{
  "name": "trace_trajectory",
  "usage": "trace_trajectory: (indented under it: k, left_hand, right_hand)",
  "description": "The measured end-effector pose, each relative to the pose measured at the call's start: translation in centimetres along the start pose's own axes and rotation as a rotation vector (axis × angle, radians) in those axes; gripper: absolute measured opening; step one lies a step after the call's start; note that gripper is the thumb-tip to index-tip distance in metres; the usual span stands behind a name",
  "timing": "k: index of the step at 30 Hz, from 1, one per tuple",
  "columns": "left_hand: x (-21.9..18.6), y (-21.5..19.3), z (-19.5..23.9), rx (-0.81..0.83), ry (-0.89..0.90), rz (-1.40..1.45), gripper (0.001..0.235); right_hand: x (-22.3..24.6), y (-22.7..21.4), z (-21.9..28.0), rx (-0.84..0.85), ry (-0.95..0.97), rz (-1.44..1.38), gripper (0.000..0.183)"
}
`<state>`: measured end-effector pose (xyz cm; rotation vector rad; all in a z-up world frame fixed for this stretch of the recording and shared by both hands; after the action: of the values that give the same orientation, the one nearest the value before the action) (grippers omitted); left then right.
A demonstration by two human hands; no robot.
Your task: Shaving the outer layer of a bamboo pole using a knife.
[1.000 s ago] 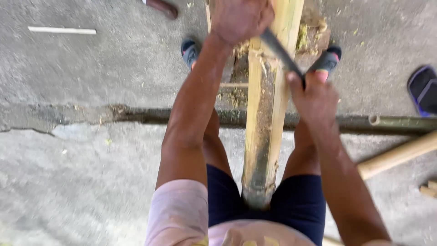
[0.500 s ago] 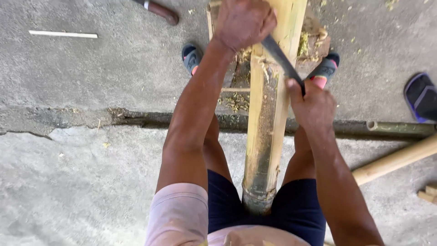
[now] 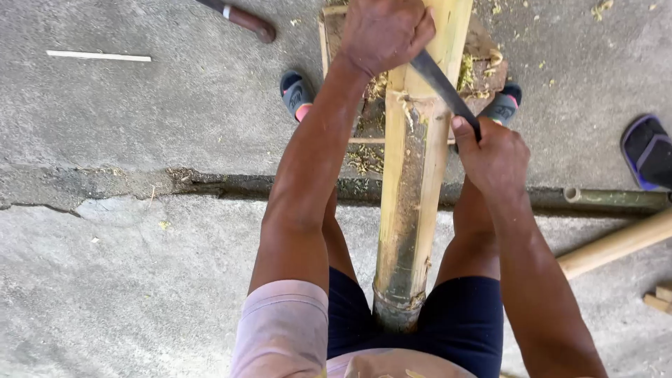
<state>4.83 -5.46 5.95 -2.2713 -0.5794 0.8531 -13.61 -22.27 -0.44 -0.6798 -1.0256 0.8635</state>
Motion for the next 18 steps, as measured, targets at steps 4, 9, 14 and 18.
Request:
trace_trajectory:
  k: [4,9,14,18]
  left_hand:
    - [1.4,1.3,-0.8,-0.012,0.005,-0.035,0.031]
    - [1.6,2.8,0.7,0.032,-0.042,0.025,0.031]
    - [1.1,2.4,0.8,0.086,-0.027,0.052,0.030]
    - [0.1,-0.7,-1.8,0.050,0.030,0.008,0.032]
  right_hand:
    - [1.2,-1.0,0.1,-0.219,-0.210,0.087,0.051]
    - [0.9,-0.5,0.3,-0.082,-0.048,0.077,0.047]
    - [2.7,-2.3,0.4,-0.103,-0.012,0.022,0.053]
    - [2.5,-1.3,0.8,-0.232,-0.153,0.011,0.044]
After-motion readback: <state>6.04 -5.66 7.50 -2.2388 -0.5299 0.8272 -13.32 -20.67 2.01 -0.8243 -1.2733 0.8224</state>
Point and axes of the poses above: each hand's wrist, its own z-axis away from the middle knuckle, its own y-axis out of the palm, x = y × z, the point moved 10 cm from there along -z, towards the middle knuckle, and after that the axes turned 11 degrees about -y, right-handed, at the moved point
